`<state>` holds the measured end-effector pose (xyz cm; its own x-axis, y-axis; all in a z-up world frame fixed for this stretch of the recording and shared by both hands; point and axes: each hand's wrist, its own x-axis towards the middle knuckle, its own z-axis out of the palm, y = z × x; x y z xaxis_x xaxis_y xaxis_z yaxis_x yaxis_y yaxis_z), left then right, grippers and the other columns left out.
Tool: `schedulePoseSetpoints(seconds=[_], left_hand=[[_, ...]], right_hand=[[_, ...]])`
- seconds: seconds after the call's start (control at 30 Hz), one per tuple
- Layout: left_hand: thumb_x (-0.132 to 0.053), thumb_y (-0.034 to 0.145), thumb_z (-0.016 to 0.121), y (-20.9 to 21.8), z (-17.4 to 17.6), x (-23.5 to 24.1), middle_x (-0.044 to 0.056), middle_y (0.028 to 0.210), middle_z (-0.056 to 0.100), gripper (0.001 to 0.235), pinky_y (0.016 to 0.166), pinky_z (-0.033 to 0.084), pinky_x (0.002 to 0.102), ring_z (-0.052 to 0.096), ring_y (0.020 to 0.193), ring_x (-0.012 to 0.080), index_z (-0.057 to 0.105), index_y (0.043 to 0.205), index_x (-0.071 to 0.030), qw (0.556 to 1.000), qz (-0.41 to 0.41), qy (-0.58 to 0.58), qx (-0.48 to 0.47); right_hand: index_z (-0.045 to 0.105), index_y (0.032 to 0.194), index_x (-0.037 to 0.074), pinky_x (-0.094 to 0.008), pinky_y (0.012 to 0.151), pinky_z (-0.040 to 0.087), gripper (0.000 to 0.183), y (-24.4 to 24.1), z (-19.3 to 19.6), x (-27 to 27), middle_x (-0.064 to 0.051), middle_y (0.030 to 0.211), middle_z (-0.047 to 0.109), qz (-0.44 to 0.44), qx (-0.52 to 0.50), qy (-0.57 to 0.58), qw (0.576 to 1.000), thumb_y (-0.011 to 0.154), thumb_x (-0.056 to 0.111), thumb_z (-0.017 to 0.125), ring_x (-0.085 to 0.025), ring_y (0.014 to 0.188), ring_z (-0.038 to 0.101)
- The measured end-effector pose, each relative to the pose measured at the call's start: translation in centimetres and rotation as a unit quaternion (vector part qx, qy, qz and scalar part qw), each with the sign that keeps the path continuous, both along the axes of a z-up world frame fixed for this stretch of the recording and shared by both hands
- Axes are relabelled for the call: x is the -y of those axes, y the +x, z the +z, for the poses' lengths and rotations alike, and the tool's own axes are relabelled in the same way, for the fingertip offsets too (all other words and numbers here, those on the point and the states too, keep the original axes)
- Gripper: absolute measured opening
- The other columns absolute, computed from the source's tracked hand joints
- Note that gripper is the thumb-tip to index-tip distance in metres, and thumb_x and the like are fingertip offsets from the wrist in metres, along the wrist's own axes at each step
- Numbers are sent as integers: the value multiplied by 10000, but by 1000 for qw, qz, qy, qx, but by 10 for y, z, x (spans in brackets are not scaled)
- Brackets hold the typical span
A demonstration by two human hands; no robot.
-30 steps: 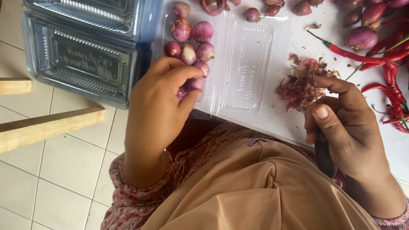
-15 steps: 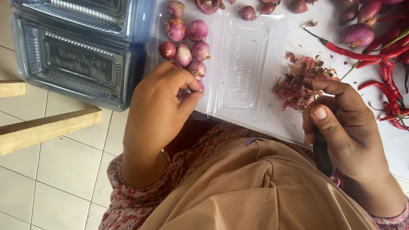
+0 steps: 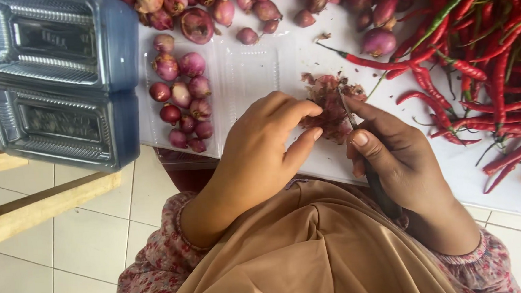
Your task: The person uses a small knife to peel the outer skin off several small red onions. They hold the onion in one hand and carefully remove the dry layers with the knife, placing the peeled onions into a clear plastic container.
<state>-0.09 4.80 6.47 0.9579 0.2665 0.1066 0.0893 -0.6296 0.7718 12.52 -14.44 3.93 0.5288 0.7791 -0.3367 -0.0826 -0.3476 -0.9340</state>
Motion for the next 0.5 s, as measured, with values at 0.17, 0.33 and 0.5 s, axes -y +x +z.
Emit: schedulePoseSetpoints(seconds=[0.17, 0.33, 0.5], left_hand=[[-181, 977, 641, 26, -13, 9, 111, 1045, 624, 230, 763, 496, 455, 615, 902, 337, 642, 1179, -70, 997, 1, 78, -23], [-189, 1002, 626, 50, -12, 1, 118, 1081, 651, 225, 716, 485, 433, 594, 933, 329, 666, 1175, -51, 981, 42, 185, -42], [-253, 978, 646, 68, -16, -9, 73, 1412, 631, 446, 789, 460, 442, 542, 1101, 289, 580, 1400, -124, 952, 128, 254, -109]], right_hand=[[534, 1457, -13, -229, 589, 485, 496, 22, -2, 17, -41, 774, 585, 19, 27, -6, 999, 1037, 248, 501, -127, 526, 582], [556, 1435, -38, -222, 585, 478, 475, 47, 11, 12, -50, 816, 596, 35, 66, 1, 997, 1045, 228, 496, -130, 514, 611], [561, 853, 37, -258, 441, 484, 388, 71, -2, -6, -106, 752, 610, 19, -115, 78, 990, 1096, 326, 472, -192, 465, 604]])
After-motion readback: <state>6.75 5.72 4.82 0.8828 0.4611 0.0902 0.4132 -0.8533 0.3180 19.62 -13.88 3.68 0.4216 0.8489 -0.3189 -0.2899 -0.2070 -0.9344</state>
